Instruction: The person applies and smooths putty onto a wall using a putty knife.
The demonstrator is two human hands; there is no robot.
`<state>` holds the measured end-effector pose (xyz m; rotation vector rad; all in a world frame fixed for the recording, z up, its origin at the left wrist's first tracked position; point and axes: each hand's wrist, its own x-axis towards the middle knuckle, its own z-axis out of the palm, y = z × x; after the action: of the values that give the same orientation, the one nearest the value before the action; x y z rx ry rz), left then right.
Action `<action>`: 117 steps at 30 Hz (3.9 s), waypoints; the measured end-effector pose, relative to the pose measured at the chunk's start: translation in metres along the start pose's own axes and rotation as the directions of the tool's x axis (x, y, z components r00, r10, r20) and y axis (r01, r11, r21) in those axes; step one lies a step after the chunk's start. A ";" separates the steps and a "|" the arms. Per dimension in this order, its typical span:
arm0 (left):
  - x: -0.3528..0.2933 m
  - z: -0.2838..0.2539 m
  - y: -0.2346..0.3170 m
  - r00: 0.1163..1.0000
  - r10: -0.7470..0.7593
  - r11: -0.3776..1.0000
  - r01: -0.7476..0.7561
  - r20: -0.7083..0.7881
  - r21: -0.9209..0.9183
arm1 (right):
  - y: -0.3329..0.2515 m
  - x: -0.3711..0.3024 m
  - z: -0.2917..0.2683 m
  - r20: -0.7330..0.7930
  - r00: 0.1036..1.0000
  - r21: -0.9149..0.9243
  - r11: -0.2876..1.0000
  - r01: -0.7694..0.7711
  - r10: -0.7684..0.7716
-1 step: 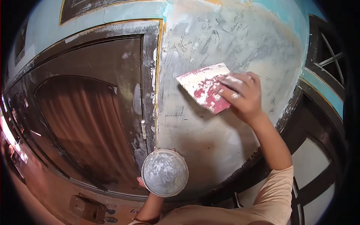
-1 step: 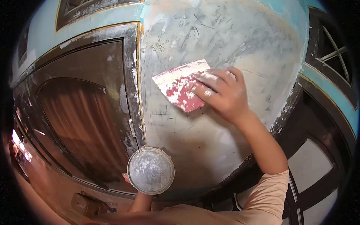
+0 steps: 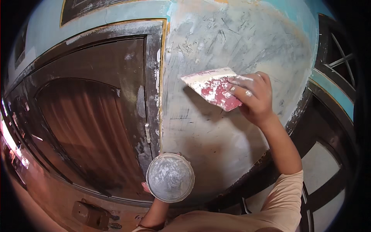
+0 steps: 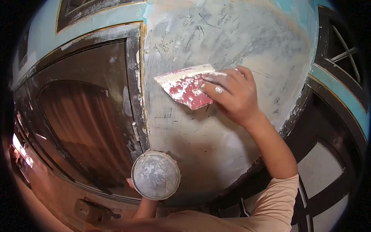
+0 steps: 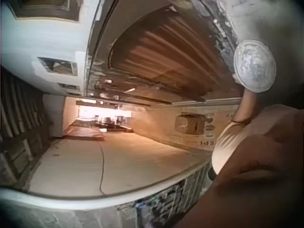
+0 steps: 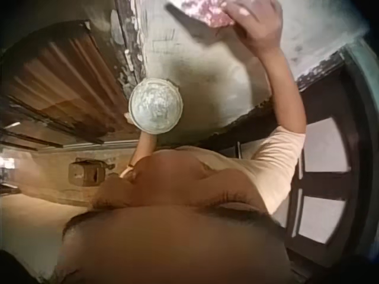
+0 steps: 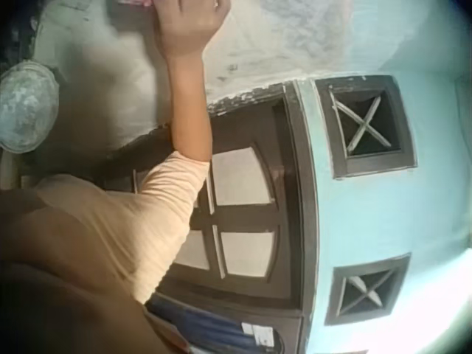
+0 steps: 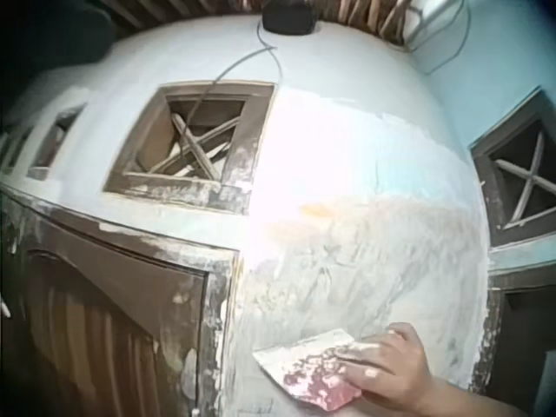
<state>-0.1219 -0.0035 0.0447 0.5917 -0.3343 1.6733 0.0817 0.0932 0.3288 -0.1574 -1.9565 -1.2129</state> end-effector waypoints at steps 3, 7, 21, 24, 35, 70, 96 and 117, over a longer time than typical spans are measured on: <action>0.008 -0.005 -0.007 0.998 0.034 0.996 -0.038 0.044 0.085 | 0.008 0.025 -0.010 0.138 0.981 0.152 0.976 -0.157 0.136; 0.004 -0.006 -0.014 1.000 -0.009 0.996 0.009 -0.004 0.093 | 0.028 0.069 -0.012 0.326 0.866 -0.020 0.919 -0.394 0.378; -0.012 0.018 -0.020 0.999 -0.027 0.996 0.024 0.039 0.092 | 0.066 0.062 -0.032 0.355 0.705 -0.110 0.777 -0.620 0.614; -0.018 0.016 -0.021 1.000 -0.021 0.989 0.018 0.020 0.149 | 0.103 0.059 -0.060 0.083 0.719 -0.140 0.723 -0.677 0.690; -0.017 0.030 -0.041 0.999 -0.014 0.994 0.010 0.037 0.106 | 0.092 0.011 -0.050 -0.085 0.989 -0.240 0.960 -0.141 0.123; -0.022 0.036 -0.052 0.999 0.028 0.981 -0.024 -0.017 0.194 | 0.128 0.113 -0.047 -0.217 0.976 -0.139 0.990 -0.027 -0.004; -0.044 0.034 -0.035 1.000 -0.013 0.991 0.011 0.019 0.135 | 0.101 0.159 -0.068 -0.078 0.989 0.004 0.992 -0.125 0.125; -0.075 0.027 -0.038 0.999 -0.011 0.992 0.016 -0.046 0.122 | -0.024 0.023 0.009 -0.030 0.965 -0.094 0.962 0.255 -0.259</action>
<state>-0.0716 -0.0724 0.0212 0.6443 -0.1958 1.7001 0.0497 0.0807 0.3264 0.0801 -1.9299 -1.4600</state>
